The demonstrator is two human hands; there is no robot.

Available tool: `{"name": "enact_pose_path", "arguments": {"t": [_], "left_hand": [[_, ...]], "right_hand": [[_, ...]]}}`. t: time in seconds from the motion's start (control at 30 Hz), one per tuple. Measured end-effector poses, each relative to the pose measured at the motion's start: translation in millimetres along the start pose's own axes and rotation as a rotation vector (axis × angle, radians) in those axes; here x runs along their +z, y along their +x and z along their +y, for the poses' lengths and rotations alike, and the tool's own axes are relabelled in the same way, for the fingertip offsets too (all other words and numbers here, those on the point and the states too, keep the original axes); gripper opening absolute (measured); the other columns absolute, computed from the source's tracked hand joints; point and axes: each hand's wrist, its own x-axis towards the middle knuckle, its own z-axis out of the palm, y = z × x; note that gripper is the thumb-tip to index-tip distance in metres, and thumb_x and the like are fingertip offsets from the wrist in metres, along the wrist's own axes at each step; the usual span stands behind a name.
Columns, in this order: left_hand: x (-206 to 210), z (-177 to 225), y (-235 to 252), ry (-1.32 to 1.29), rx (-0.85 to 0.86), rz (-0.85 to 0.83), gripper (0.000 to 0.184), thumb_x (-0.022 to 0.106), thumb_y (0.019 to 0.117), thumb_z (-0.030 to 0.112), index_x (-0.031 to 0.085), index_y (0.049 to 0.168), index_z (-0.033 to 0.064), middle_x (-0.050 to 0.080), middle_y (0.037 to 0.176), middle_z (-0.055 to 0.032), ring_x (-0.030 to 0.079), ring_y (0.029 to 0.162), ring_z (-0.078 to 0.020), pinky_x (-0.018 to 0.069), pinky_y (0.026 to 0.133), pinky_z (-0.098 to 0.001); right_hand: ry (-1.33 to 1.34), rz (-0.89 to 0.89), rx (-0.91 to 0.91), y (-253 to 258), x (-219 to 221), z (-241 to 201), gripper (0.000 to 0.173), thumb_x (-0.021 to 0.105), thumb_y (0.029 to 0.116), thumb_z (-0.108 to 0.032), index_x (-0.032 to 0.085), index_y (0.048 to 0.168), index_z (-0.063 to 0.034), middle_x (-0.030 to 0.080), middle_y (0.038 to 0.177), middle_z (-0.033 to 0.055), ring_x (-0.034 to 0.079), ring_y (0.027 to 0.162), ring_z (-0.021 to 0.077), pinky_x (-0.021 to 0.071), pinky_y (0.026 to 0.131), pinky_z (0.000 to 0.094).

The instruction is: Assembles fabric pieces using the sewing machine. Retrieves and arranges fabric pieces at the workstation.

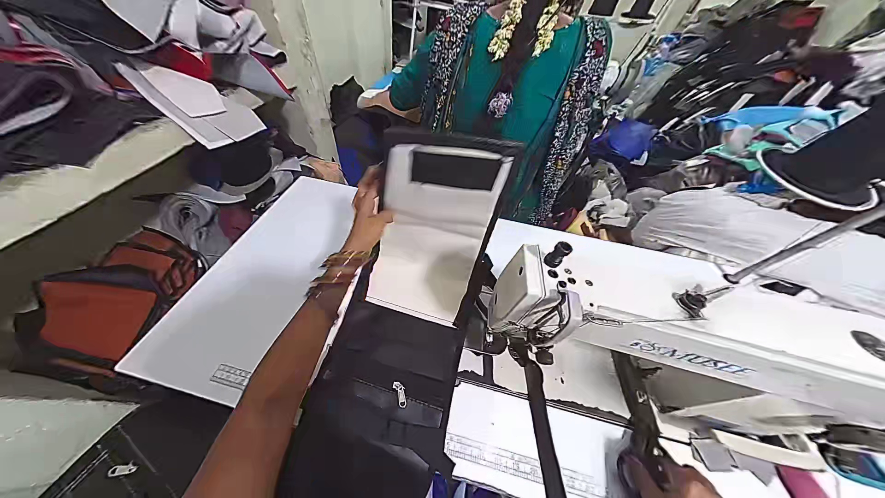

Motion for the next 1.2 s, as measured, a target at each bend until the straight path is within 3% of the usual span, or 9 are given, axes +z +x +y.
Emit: {"name": "enact_pose_path", "arguments": {"t": [0.17, 0.23, 0.37, 0.53, 0.6, 0.7, 0.83, 1.03, 1.2], "left_hand": [[-54, 77, -125, -0.979, -0.603, -0.015, 0.079, 0.004, 0.0962, 0.077, 0.035, 0.153, 0.031, 0.057, 0.142, -0.0174, 0.063, 0.12, -0.044, 0.0567, 0.085, -0.0645], [-43, 91, -138, -0.992, -0.617, 0.116, 0.054, 0.021, 0.1076, 0.053, 0.046, 0.144, 0.0222, 0.072, 0.115, -0.01, 0.073, 0.099, -0.0265, 0.0623, 0.076, -0.0453], [-42, 95, -101, -0.798, -0.38, 0.045, 0.054, 0.045, 0.1038, 0.012, 0.03, 0.156, 0.0184, 0.063, 0.126, -0.0053, 0.067, 0.103, -0.0131, 0.0573, 0.087, -0.0302], [-56, 105, -49, -0.512, -0.391, 0.086, 0.064, 0.054, 0.0968, 0.002, 0.031, 0.154, 0.0188, 0.059, 0.129, -0.0094, 0.065, 0.102, -0.0178, 0.0572, 0.082, -0.033], [-64, 96, -73, -0.326, -0.383, 0.023, 0.081, 0.057, 0.1005, 0.005, 0.011, 0.164, 0.0237, 0.04, 0.158, -0.014, 0.056, 0.124, -0.0272, 0.0523, 0.095, -0.0431], [-69, 61, -114, -0.288, -0.413, 0.014, 0.07, 0.059, 0.0997, 0.0, 0.03, 0.161, 0.0153, 0.041, 0.156, -0.0159, 0.061, 0.116, -0.0241, 0.054, 0.092, -0.0404], [-83, 27, -173, -0.235, -0.455, 0.014, 0.073, 0.063, 0.0939, -0.008, 0.034, 0.159, 0.0073, 0.043, 0.156, -0.0156, 0.064, 0.113, -0.0146, 0.0552, 0.091, -0.0282], [-105, 1, -209, 0.504, -0.281, -0.263, 0.072, 0.071, 0.0946, 0.02, 0.039, 0.155, -0.0002, 0.042, 0.156, -0.0287, 0.05, 0.137, -0.0422, 0.0402, 0.113, -0.0523], [-105, 2, -231, 0.505, -0.434, -0.222, 0.096, 0.074, 0.0927, 0.027, 0.014, 0.162, -0.0029, 0.035, 0.16, -0.0281, 0.058, 0.131, -0.038, 0.0483, 0.107, -0.0504]], "right_hand": [[0.28, 0.021, -0.643, -66, 4, -113, 0.042, 0.068, 0.0933, -0.018, 0.066, 0.122, 0.0128, 0.063, 0.127, 0.037, 0.062, 0.118, 0.0539, 0.0489, 0.1, 0.0629], [0.318, -0.173, -0.861, -120, 30, -169, 0.055, 0.064, 0.0974, -0.036, 0.064, 0.13, 0.0086, 0.057, 0.14, 0.0334, 0.057, 0.129, 0.0509, 0.0481, 0.105, 0.0602], [0.086, 0.064, -1.008, -114, 113, -229, 0.086, 0.055, 0.0899, -0.063, 0.061, 0.133, 0.0114, 0.052, 0.143, 0.0371, 0.05, 0.131, 0.0587, 0.0471, 0.102, 0.0648], [0.423, -0.406, -0.822, 35, 77, -302, 0.052, 0.05, 0.1071, -0.032, 0.059, 0.136, 0.0108, 0.047, 0.152, 0.03, 0.04, 0.147, 0.0423, 0.0289, 0.122, 0.0517], [1.026, -0.409, -0.497, 58, 65, -312, 0.045, 0.032, 0.1109, -0.016, 0.062, 0.124, 0.0153, 0.07, 0.122, 0.0217, 0.068, 0.112, 0.0217, 0.0518, 0.097, 0.0339], [1.542, -0.626, -0.085, 53, 45, -299, 0.066, 0.006, 0.1116, -0.045, 0.049, 0.129, 0.0009, 0.072, 0.084, 0.0095, 0.066, 0.057, 0.0143, 0.0517, 0.047, 0.0256], [1.423, -0.626, -0.144, 29, 57, -277, 0.015, 0.05, 0.1047, -0.002, 0.059, 0.114, 0.004, 0.065, 0.065, 0.0006, 0.057, 0.044, 0.0049, 0.0483, 0.041, 0.0192], [0.848, -0.494, -0.397, 13, 77, -262, 0.034, 0.072, 0.091, -0.007, 0.062, 0.12, 0.0073, 0.055, 0.057, -0.0026, 0.048, 0.042, 0.0036, 0.0443, 0.043, 0.0205], [0.32, -0.065, -0.649, -18, 88, -248, 0.048, 0.067, 0.0953, -0.037, 0.073, 0.107, 0.0092, 0.071, 0.097, 0.0297, 0.069, 0.096, 0.0483, 0.052, 0.085, 0.0627]]}}
